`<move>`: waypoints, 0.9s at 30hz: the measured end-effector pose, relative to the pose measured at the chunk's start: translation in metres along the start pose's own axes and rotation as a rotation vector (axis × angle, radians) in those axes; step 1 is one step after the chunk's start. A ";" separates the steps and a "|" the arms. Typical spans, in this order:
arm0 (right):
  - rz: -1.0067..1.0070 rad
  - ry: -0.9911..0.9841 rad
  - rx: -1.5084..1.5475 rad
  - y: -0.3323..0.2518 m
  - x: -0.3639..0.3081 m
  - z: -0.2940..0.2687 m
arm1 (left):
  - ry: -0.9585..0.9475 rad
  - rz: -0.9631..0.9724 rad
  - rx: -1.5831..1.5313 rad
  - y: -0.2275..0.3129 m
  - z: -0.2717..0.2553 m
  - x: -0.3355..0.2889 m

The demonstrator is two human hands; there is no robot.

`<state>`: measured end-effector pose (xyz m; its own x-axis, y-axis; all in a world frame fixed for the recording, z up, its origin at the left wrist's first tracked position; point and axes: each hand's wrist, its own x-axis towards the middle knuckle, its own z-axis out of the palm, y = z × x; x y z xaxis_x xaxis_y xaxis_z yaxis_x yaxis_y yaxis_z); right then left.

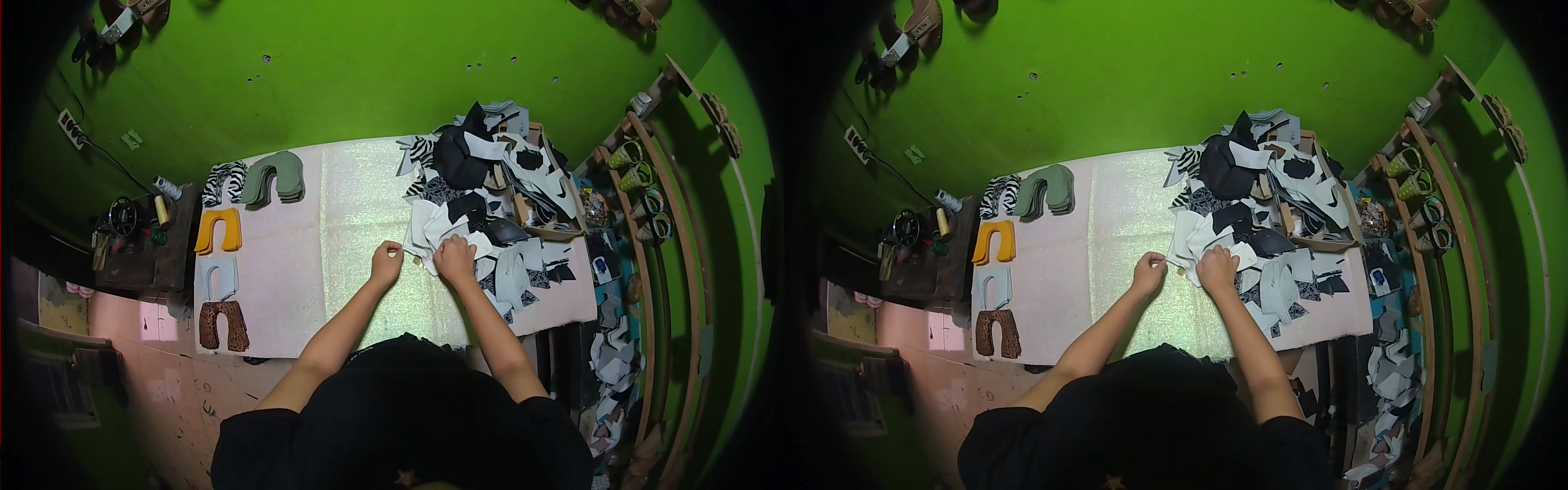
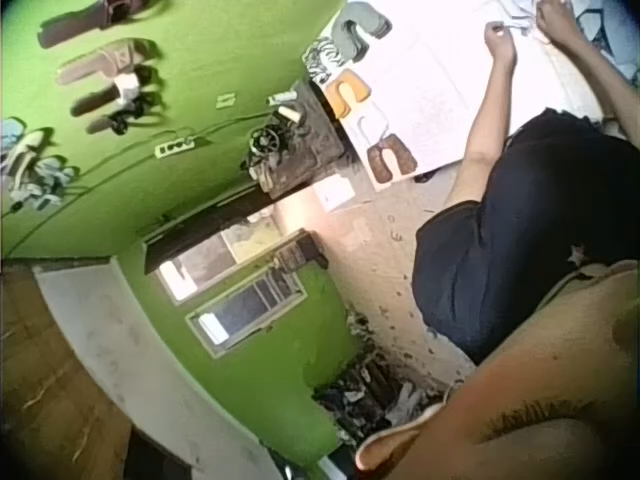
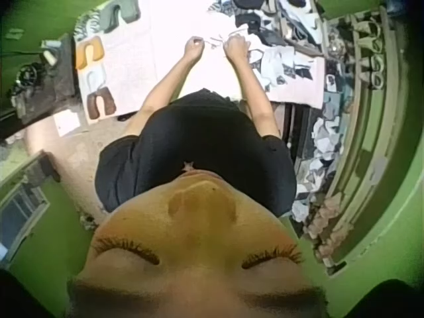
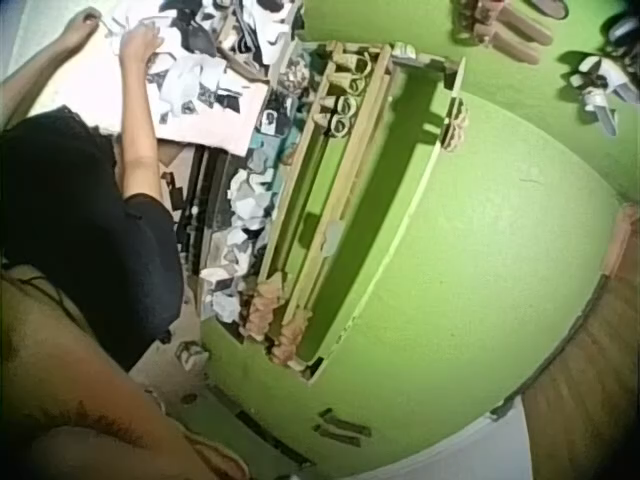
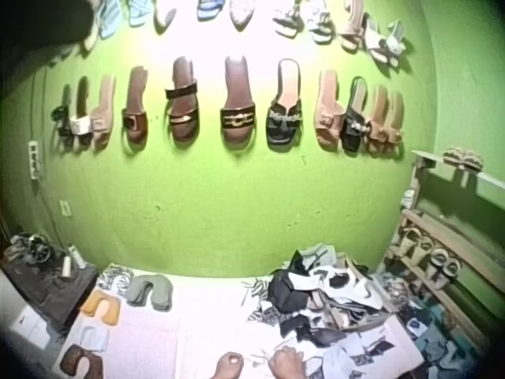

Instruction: Picking through a pile of shoe upper pieces and arranging specific components on a work surface.

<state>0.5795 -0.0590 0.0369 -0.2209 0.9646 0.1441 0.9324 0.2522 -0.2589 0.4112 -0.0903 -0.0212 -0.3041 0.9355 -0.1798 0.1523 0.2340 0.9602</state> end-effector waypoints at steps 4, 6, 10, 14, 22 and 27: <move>0.054 0.120 0.180 0.006 -0.001 -0.006 | 0.121 0.149 0.203 0.024 -0.002 -0.017; 0.146 0.143 0.349 0.010 -0.002 -0.011 | 0.198 0.237 0.304 0.046 -0.003 -0.029; 0.192 0.175 0.586 0.019 -0.006 -0.020 | 0.029 0.384 0.337 0.057 0.005 -0.027; 0.186 0.270 0.653 0.022 -0.008 -0.027 | -0.120 0.208 0.106 0.037 0.033 0.000; 0.155 0.428 0.818 0.034 -0.005 -0.053 | -0.064 -0.057 -0.005 0.059 0.046 0.024; 0.227 0.465 1.067 0.036 0.004 -0.081 | -0.279 -0.326 -0.249 0.082 0.031 0.027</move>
<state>0.6349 -0.0520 0.1054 0.2493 0.9305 0.2683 0.1778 0.2284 -0.9572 0.4449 -0.0377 0.0458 -0.0299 0.8673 -0.4969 -0.1488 0.4877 0.8602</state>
